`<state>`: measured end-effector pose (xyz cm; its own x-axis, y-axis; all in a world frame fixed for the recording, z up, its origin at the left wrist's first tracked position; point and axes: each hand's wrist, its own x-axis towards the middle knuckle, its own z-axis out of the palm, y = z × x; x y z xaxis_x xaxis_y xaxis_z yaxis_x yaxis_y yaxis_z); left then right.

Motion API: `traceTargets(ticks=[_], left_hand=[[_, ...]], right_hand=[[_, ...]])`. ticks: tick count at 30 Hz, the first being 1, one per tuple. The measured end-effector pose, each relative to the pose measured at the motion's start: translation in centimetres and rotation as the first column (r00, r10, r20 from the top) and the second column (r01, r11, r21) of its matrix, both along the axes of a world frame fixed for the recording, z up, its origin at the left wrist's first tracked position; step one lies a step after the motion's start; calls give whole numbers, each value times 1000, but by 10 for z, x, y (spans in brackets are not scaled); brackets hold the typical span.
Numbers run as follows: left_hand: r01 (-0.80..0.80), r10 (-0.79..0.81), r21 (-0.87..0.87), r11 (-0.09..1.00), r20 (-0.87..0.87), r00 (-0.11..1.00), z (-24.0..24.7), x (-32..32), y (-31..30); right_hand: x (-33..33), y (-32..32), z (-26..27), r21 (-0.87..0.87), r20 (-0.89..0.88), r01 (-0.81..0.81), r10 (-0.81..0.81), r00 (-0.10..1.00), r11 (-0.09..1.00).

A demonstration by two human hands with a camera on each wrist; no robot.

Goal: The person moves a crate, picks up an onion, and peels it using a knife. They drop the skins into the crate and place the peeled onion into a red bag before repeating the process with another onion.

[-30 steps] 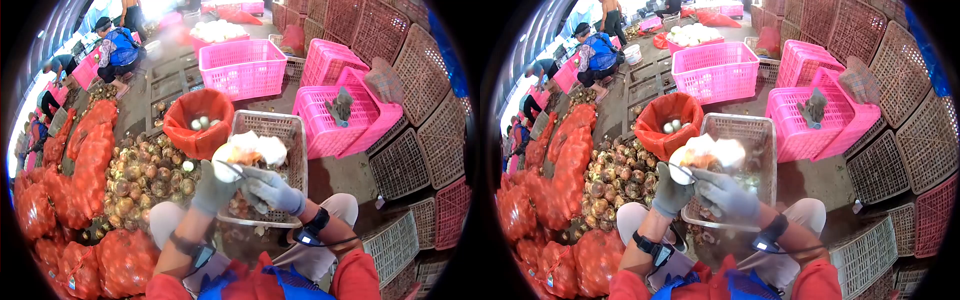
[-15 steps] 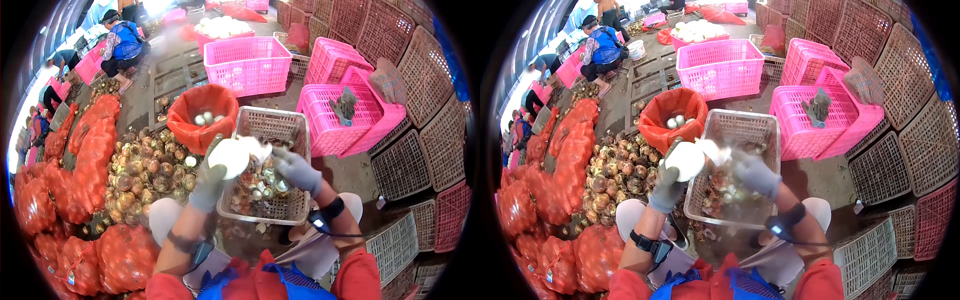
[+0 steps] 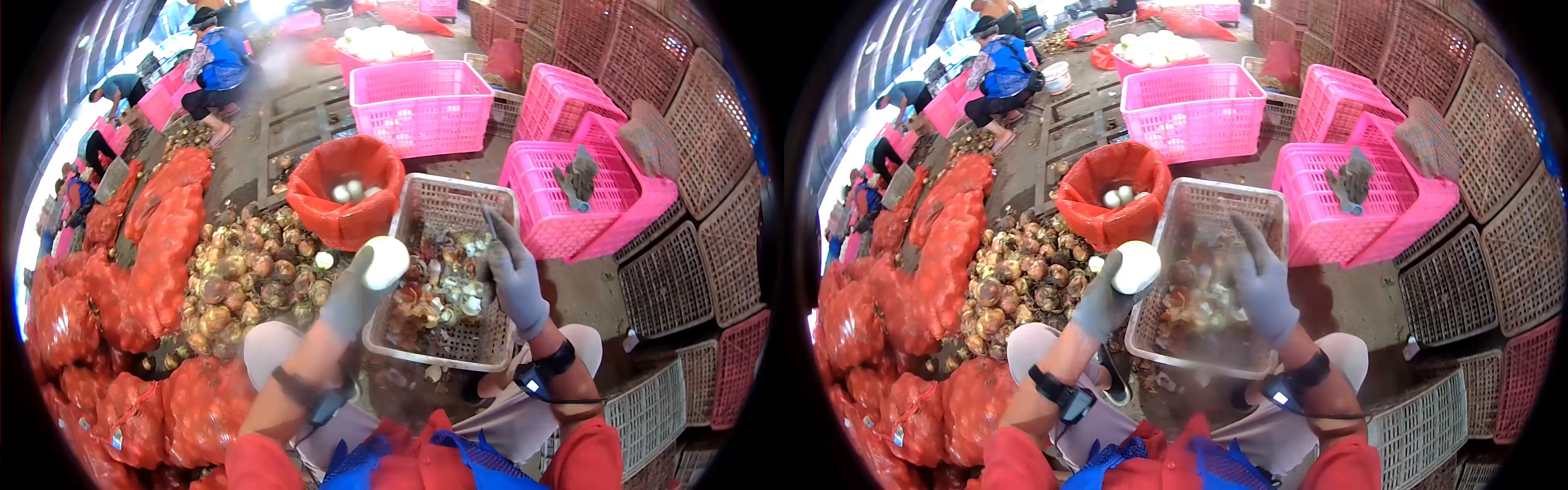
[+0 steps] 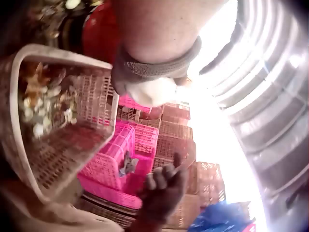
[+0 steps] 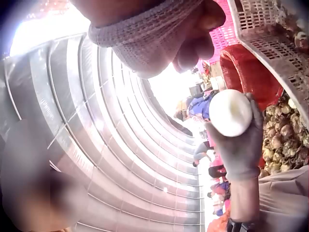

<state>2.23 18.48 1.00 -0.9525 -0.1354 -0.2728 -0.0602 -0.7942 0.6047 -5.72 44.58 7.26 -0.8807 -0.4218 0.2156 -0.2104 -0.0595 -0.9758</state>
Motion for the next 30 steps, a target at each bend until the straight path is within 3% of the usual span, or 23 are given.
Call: traceTargets(ticks=[1,3,4,5,6,7,8,9,11,12,14,15,17,19,21,22,23,25,26,28,29,30], left_hand=[[-8,0,120,993,70,998,4,-4,-11],[-148,141,57,987,114,983,20,-13,-23],[-82,35,-276,958,-171,985,-17,-32,-58],[-100,110,133,986,-74,991,4,-41,-68],[-32,48,196,980,-77,996,13,-45,-81],[-13,27,99,995,-149,989,-1,-53,-106],[-249,261,-125,960,93,961,21,-49,-102],[-351,381,-200,915,139,914,23,-50,-110],[-382,386,-287,878,-46,921,-15,-35,-147],[-388,395,-289,875,-37,918,-36,-29,-162],[-371,501,-484,792,170,848,-73,-8,-178],[-365,529,-470,804,283,800,-82,3,-175],[-345,545,-481,806,378,748,-155,26,-195],[-254,503,-472,844,534,680,-215,44,-204],[-103,543,-592,799,639,545,-270,46,-200],[12,560,-673,740,625,545,-317,41,-207],[96,518,-732,674,561,645,-364,41,-224],[201,589,-905,374,399,703,-351,14,-208],[202,589,-902,382,406,698,-322,-2,-202],[431,428,-875,222,485,763,-263,-40,-203],[435,426,-870,231,493,759,-284,-50,-216],[318,465,-947,51,304,831,-295,-60,-223]], right_hand=[[-2,3,-1,-12,21,-1,1,1000,1000],[-7,3,-18,23,-12,5,-5,1000,1000],[-7,6,-26,67,-45,23,-20,999,997],[-6,10,-25,76,-31,25,-23,999,997],[-5,14,-20,76,32,7,-10,999,997],[-1,14,-14,77,103,-21,13,995,997],[7,12,3,8,238,-28,25,971,1000],[4,14,-3,-20,221,-21,25,975,1000],[10,15,5,-18,238,-28,32,971,999],[12,15,10,-17,247,-38,41,968,999],[16,12,16,-17,248,-44,47,968,999],[17,10,14,-9,259,-55,55,964,998],[16,2,9,-10,230,-38,39,972,999],[15,-9,16,87,241,-31,9,971,996],[10,-15,16,166,242,-53,12,970,985],[11,-23,19,192,265,-35,-17,964,981],[8,-28,17,201,269,-41,-14,963,979],[1,-36,7,167,260,-62,17,965,984],[-2,-40,2,174,263,-68,20,965,982],[-11,-49,-10,360,214,-7,-75,974,933],[-16,-53,-14,368,219,-12,-74,973,930],[-22,-57,-17,409,231,4,-108,967,912]])
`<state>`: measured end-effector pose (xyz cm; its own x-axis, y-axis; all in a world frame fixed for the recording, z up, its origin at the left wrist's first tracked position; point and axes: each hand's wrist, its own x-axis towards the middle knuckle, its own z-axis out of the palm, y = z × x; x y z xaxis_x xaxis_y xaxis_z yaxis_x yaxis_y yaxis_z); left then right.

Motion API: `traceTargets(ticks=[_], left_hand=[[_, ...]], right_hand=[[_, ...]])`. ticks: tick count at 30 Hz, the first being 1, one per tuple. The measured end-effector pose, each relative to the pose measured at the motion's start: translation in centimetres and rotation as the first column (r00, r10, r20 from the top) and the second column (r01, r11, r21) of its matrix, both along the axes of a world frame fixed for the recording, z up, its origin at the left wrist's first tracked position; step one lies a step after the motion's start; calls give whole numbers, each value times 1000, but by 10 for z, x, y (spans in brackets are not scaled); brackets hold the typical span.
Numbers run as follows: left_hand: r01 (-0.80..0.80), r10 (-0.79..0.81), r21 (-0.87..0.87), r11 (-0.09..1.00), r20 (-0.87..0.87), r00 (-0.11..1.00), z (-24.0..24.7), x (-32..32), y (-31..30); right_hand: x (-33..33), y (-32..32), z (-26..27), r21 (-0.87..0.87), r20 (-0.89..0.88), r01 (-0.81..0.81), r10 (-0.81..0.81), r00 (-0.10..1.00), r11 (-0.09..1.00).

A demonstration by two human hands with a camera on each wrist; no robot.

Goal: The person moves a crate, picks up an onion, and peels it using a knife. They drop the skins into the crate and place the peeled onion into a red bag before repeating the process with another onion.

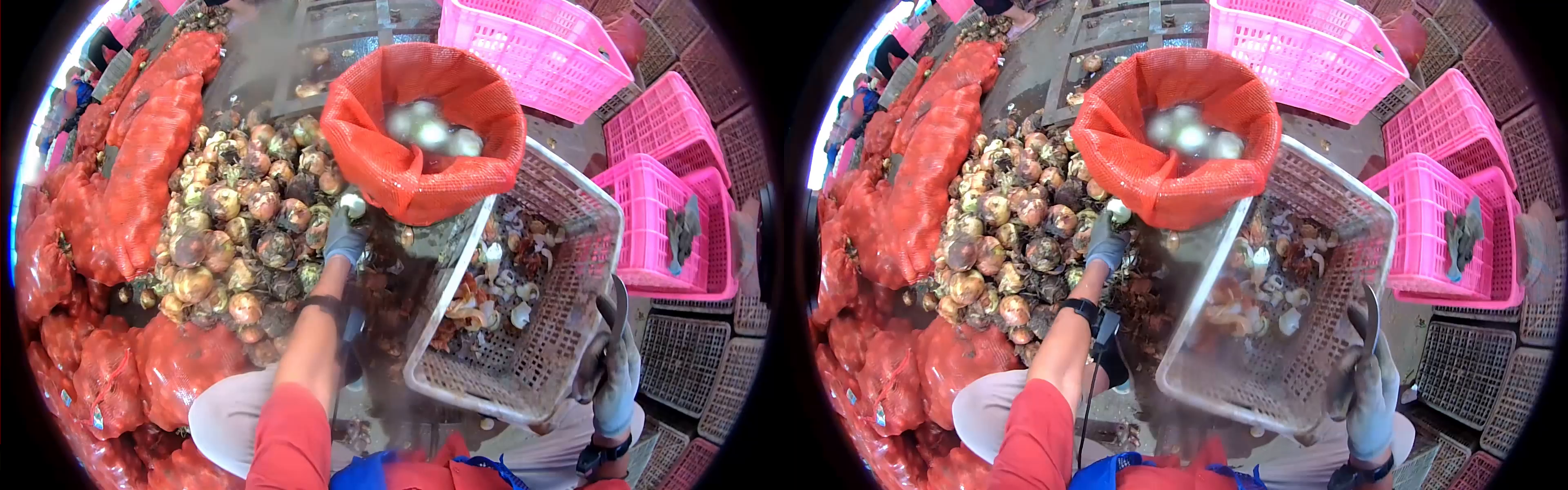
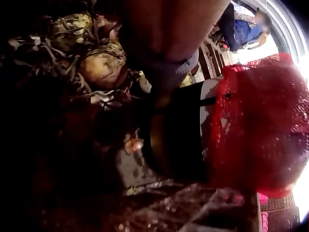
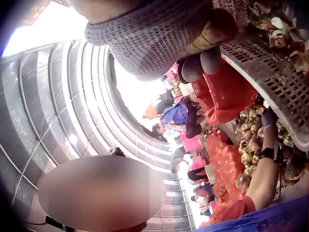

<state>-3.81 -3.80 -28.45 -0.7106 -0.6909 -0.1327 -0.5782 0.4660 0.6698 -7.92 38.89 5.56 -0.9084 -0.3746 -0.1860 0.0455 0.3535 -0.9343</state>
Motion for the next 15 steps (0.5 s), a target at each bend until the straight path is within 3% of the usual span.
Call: traceTargets(ticks=[1,3,5,6,7,8,9,10,11,13,15], left_hand=[[28,-52,-179,983,-131,990,-11,-10,-4],[94,-87,-103,990,69,994,-8,-25,-13],[309,-288,-434,846,117,951,-95,-42,-57],[247,-230,-193,950,109,967,-101,-45,-62],[256,-237,-178,950,120,964,-75,-50,-53],[91,-103,90,992,143,984,-20,-57,-38],[-96,27,338,936,205,978,7,-61,-28],[397,-383,-142,907,114,917,-38,-53,-43],[398,-384,-130,908,124,915,-45,-46,-33],[385,-392,80,919,253,884,-55,-34,-11],[401,-394,51,915,329,858,-31,-23,24]], right_hand=[[-6,-2,-5,47,15,23,-24,1000,999],[-21,5,-16,114,2,-19,19,1000,993],[-25,1,-15,72,48,4,-8,999,997],[-26,5,-18,77,100,39,-46,994,996],[-28,7,-21,90,114,44,-54,992,995],[-27,10,-23,75,129,32,-42,991,997],[-25,13,-22,58,144,20,-28,989,998],[-24,10,-19,75,154,49,-60,986,996],[-23,10,-18,83,167,48,-61,984,995],[-18,13,-16,64,128,99,-107,986,993],[-14,17,-6,96,142,105,-118,983,990]])
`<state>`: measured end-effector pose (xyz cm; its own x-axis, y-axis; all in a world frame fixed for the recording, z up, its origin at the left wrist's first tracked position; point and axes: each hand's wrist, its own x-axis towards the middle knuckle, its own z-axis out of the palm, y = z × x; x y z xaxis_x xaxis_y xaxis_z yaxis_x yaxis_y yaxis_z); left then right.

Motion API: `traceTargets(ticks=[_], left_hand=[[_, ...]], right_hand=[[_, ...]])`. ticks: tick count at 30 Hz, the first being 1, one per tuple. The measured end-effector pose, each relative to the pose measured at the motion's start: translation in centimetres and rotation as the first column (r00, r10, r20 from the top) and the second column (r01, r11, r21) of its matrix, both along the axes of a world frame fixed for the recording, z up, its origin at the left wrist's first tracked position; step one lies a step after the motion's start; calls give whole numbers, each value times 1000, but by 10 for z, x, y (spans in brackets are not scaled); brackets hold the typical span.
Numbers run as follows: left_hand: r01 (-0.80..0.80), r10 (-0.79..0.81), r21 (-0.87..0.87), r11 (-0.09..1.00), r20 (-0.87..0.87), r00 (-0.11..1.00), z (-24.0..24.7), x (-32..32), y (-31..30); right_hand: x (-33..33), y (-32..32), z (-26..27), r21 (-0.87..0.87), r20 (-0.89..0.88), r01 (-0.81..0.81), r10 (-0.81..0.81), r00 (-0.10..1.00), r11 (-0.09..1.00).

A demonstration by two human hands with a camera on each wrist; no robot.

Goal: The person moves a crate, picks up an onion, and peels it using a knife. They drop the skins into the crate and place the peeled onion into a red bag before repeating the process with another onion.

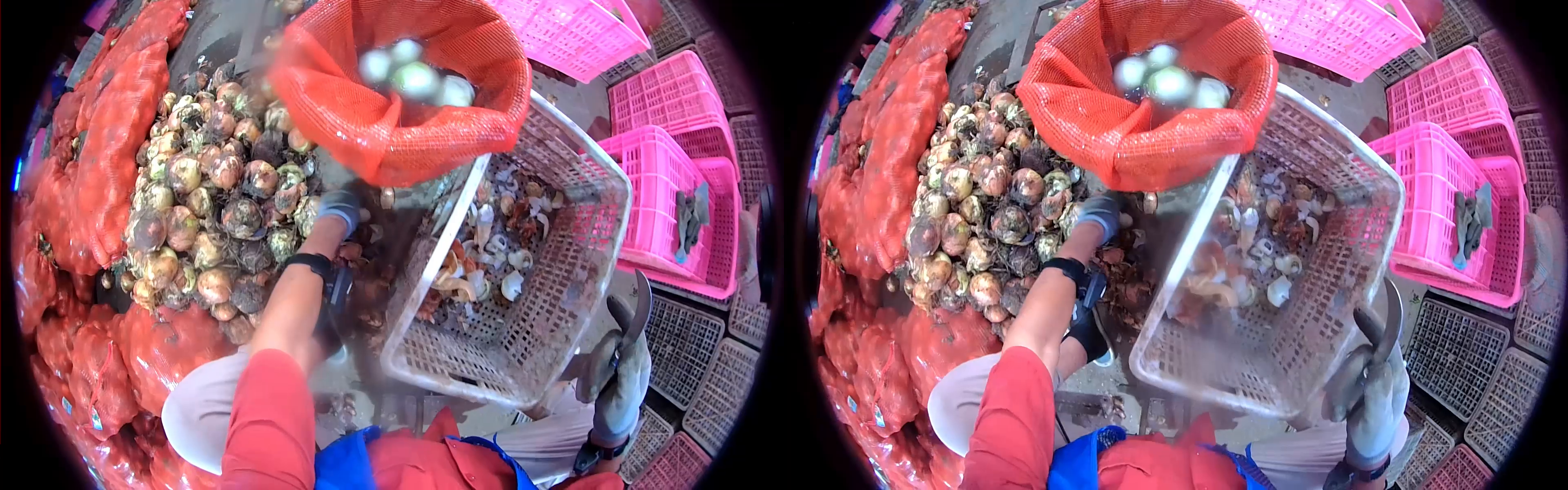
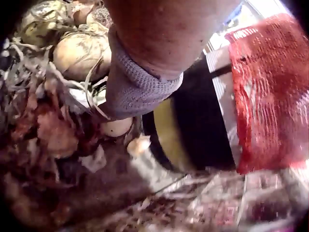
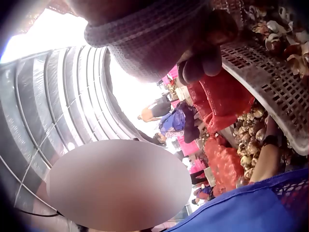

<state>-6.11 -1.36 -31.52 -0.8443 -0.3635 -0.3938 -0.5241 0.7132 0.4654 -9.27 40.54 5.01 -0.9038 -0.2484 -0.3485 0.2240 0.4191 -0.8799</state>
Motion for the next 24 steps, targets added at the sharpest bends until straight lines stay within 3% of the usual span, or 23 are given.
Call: traceTargets(ticks=[2,3,4,6,8,10,12,14,15,16,18,20,21,22,24], left_hand=[[210,-219,71,975,166,961,6,17,25],[157,-180,264,952,65,982,49,27,35],[156,-177,258,954,62,982,49,33,38],[-89,80,81,993,99,992,53,45,43],[-100,98,33,994,70,993,71,55,38],[-52,58,-31,998,248,967,116,66,30],[-45,11,132,990,249,968,126,87,-1],[-104,81,120,987,189,979,150,99,-6],[-131,117,260,957,70,991,171,102,0],[-132,162,399,907,-43,986,194,106,6],[-76,312,745,662,-182,932,239,105,31],[-28,236,660,751,-229,944,298,98,64],[73,265,784,617,-294,919,318,97,83],[193,212,804,562,-366,906,331,92,100],[306,75,689,657,-463,883,383,87,148]], right_hand=[[7,9,6,72,-38,-56,59,998,996],[12,15,5,73,-107,-105,113,988,992],[16,19,6,67,-112,-107,114,987,992],[25,23,10,31,-160,-120,123,979,992],[29,26,18,6,-181,-135,134,974,991],[31,31,20,-48,-235,-225,208,950,973],[33,31,24,-167,-186,-190,158,970,968],[37,27,32,-230,-113,-205,183,977,951],[37,27,29,-159,-198,-246,213,957,956],[38,22,25,-247,-169,-237,199,965,940],[42,9,25,-228,-217,-280,232,948,933],[43,5,28,-248,-174,-350,314,933,903],[45,1,24,-303,-235,-380,318,919,874],[49,-4,22,-350,-289,-409,319,903,843],[55,-12,30,-402,-398,-454,295,868,795]])
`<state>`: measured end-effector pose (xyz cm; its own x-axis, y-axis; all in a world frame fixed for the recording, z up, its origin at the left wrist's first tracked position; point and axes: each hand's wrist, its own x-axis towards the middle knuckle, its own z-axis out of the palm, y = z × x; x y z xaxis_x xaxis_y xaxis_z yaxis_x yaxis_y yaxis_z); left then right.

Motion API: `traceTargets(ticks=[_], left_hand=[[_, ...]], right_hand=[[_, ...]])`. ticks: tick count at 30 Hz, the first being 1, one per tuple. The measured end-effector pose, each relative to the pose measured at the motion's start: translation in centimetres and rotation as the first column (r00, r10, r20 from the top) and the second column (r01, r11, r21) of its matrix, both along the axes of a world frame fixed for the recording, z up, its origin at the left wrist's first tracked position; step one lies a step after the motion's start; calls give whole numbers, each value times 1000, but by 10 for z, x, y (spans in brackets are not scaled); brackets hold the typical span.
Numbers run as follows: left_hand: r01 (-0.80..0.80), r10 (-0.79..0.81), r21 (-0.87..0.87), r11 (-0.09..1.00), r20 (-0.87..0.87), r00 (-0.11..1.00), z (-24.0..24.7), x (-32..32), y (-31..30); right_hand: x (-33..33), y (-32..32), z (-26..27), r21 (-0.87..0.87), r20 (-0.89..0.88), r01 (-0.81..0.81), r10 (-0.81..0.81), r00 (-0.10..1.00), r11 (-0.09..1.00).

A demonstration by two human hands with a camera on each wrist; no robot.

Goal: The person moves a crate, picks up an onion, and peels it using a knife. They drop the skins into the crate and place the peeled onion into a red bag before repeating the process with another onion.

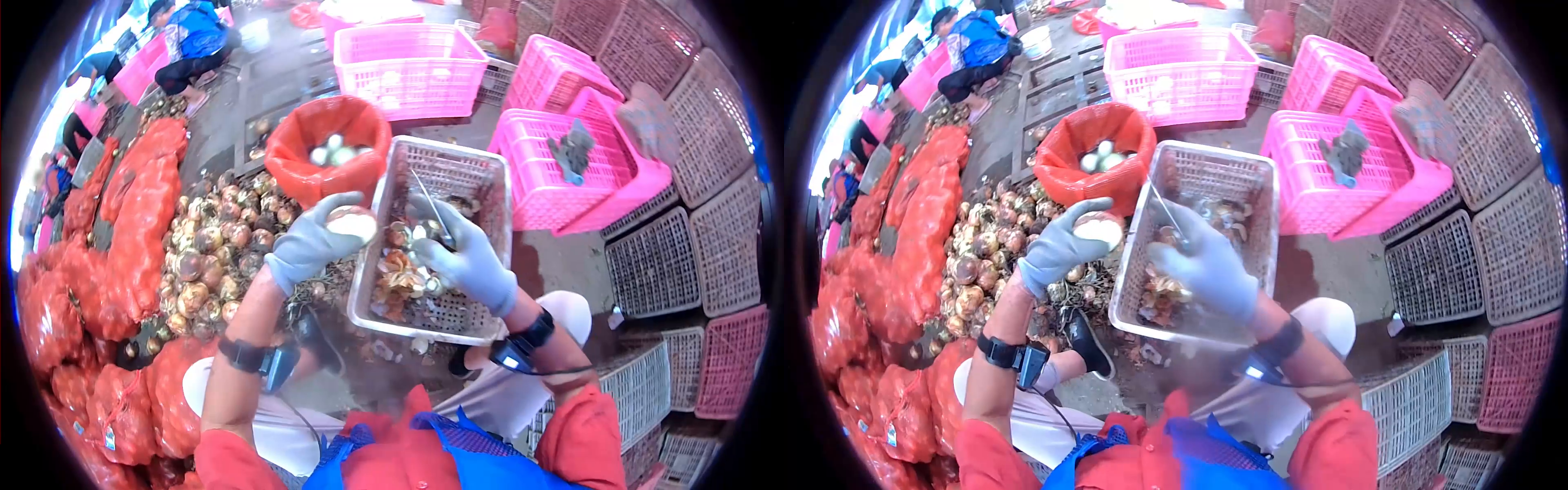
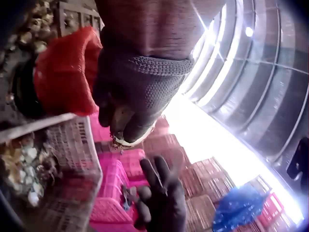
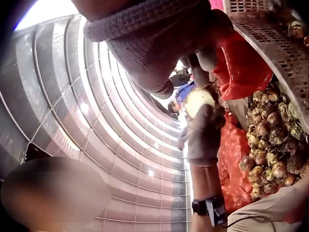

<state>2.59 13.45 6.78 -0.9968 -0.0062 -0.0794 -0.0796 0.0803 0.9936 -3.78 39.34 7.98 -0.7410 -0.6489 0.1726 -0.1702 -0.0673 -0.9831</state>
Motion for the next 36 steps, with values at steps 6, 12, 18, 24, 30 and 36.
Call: traceTargets(ticks=[6,12,18,24,30,36], left_hand=[[118,-114,128,985,-38,993,50,2,78],[48,-45,217,975,-22,999,15,9,88],[-43,-23,486,873,130,991,-37,2,67],[98,-148,346,933,123,981,-34,-4,83],[209,-243,298,931,82,966,-32,2,80],[194,-356,536,822,217,909,-19,17,79]], right_hand=[[6,12,8,-132,93,101,-89,992,986],[17,24,8,-131,230,181,-148,962,975],[-8,59,-3,220,-756,373,-84,649,901],[-3,46,-35,417,-721,300,111,684,858],[5,44,-26,359,-830,413,84,551,837],[-10,55,-37,400,-831,382,155,534,833]])
